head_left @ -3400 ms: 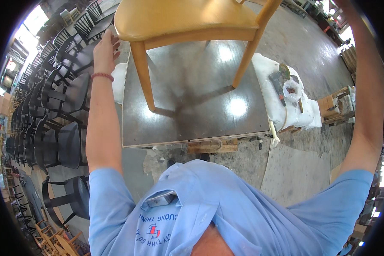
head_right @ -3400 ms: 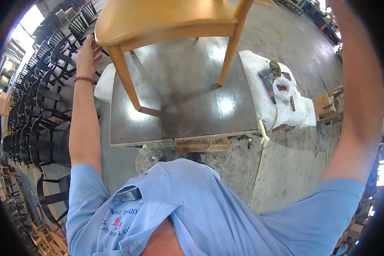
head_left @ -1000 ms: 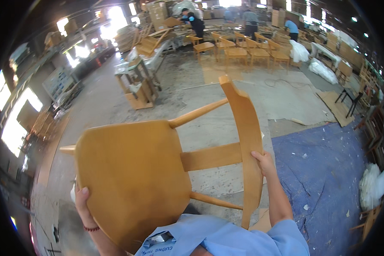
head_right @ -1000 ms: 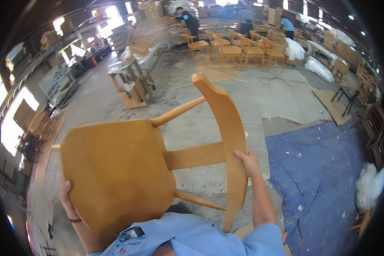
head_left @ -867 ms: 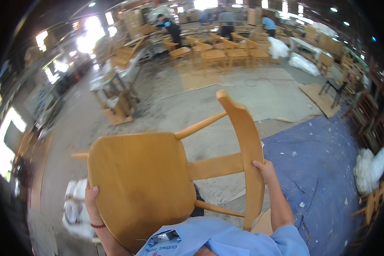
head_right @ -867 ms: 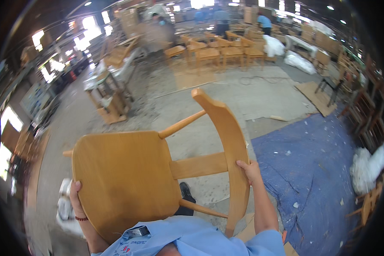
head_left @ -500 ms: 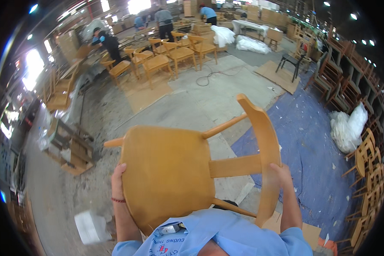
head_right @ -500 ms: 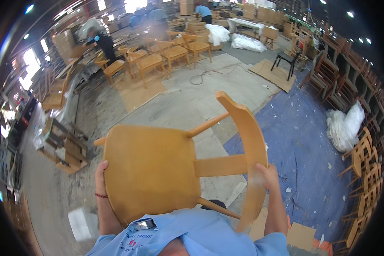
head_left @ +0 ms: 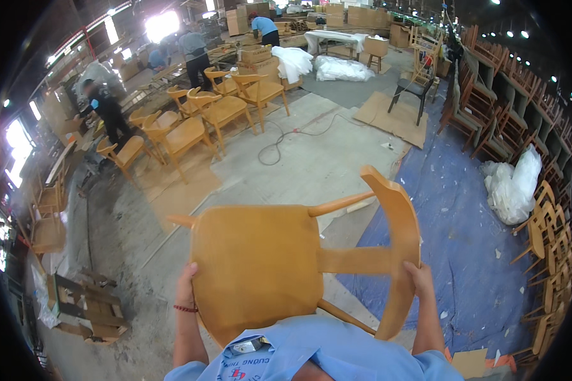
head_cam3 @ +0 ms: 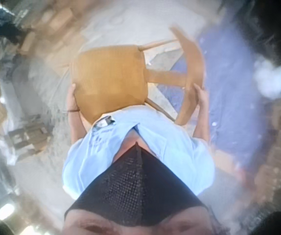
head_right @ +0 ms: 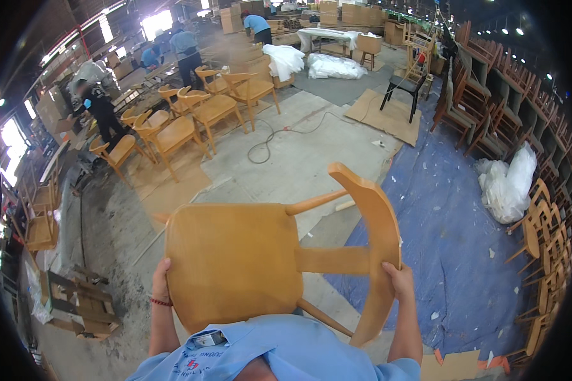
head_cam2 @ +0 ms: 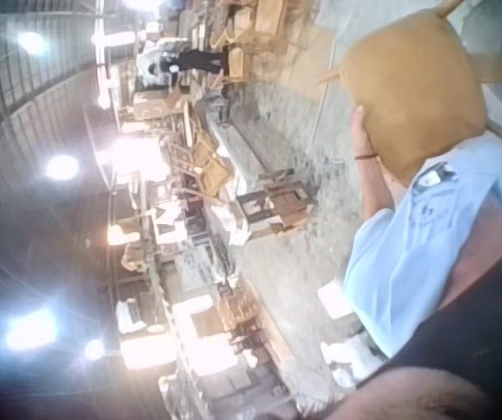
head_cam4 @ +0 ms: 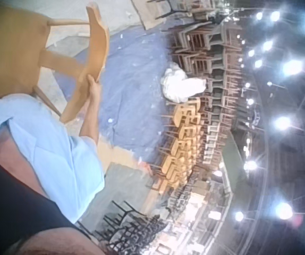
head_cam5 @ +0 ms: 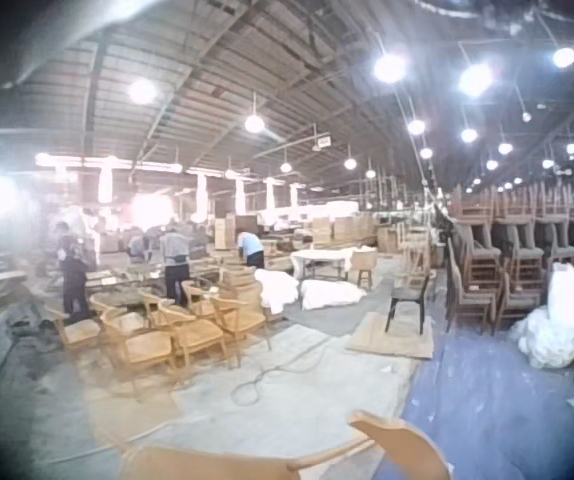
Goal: The person walks through a warehouse and approaches a wooden chair. Using a mallet, they tap the chair legs to secure the frame. They lift and inspect the chair, then place it among other chairs. The person repeats the process with another chair, tapping and inspecting before stacking it.
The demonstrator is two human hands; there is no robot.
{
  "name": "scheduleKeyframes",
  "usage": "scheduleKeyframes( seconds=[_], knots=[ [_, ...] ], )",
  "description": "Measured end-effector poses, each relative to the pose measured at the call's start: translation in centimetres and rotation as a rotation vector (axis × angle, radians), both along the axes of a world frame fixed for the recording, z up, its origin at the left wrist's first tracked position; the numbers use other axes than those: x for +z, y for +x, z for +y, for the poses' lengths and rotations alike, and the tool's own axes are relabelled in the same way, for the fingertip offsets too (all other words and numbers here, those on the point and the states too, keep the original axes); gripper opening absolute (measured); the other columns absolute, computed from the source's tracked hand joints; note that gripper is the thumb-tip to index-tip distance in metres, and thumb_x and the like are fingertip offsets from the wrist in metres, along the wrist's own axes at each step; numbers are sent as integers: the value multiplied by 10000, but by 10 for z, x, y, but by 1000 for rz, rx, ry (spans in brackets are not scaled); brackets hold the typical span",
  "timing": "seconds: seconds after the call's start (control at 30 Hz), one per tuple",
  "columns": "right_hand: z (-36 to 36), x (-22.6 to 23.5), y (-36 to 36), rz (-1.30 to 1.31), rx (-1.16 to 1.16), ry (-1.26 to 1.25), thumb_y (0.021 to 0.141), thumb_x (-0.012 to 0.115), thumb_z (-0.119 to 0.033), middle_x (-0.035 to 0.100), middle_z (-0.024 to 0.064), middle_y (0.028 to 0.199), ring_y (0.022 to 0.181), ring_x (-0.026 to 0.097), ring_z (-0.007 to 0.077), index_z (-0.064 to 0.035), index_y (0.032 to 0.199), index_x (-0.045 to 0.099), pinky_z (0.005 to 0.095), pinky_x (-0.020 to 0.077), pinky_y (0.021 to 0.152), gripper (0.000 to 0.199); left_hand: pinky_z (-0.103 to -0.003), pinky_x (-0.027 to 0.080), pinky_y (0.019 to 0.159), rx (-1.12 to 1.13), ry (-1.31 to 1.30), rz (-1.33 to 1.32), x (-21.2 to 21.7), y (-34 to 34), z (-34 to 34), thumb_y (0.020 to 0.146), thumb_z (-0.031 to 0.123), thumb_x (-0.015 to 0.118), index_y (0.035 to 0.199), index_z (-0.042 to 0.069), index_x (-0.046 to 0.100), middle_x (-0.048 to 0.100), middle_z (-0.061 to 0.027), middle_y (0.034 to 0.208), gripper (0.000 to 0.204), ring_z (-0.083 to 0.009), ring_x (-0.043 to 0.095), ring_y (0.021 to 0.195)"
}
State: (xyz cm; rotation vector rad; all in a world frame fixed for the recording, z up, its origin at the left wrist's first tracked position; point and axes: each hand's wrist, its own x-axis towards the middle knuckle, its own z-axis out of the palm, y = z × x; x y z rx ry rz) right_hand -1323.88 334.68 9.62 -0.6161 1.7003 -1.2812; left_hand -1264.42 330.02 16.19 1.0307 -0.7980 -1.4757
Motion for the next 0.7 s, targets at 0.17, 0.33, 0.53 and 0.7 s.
scheduleKeyframes(
  seconds=[0.17,0.33,0.53,0.7],
  knots=[
    [-187,31,-3,155,107,27,785,691,-110,675,114,959,821,657,192,60,1080,630,340,533,709,345,-340,523,843,73,58,-108,-33,-1,-144,859,162,606,1295,-24,477,615,-117,1164,491,-208,623,1001],
    [-383,35,8,220,193,1,794,674,-105,675,106,950,819,660,188,63,1101,615,337,540,708,355,-307,509,833,49,-58,-351,-64,4,-355,879,87,570,1271,-28,505,631,-84,1126,414,-167,618,958],
    [-519,24,-18,131,-54,12,800,669,-102,670,106,952,797,653,192,56,1109,614,330,534,696,351,-295,484,808,-92,-18,-569,-43,-36,-621,870,105,575,1216,-28,556,651,-70,1058,372,-138,598,932],
    [-603,-4,-47,116,-210,89,785,697,-106,666,94,964,827,642,184,46,1110,611,321,521,720,369,-297,489,786,-176,49,-627,-51,-97,-795,878,133,606,1186,-46,566,653,-74,1028,358,-135,602,896]
  ],
)
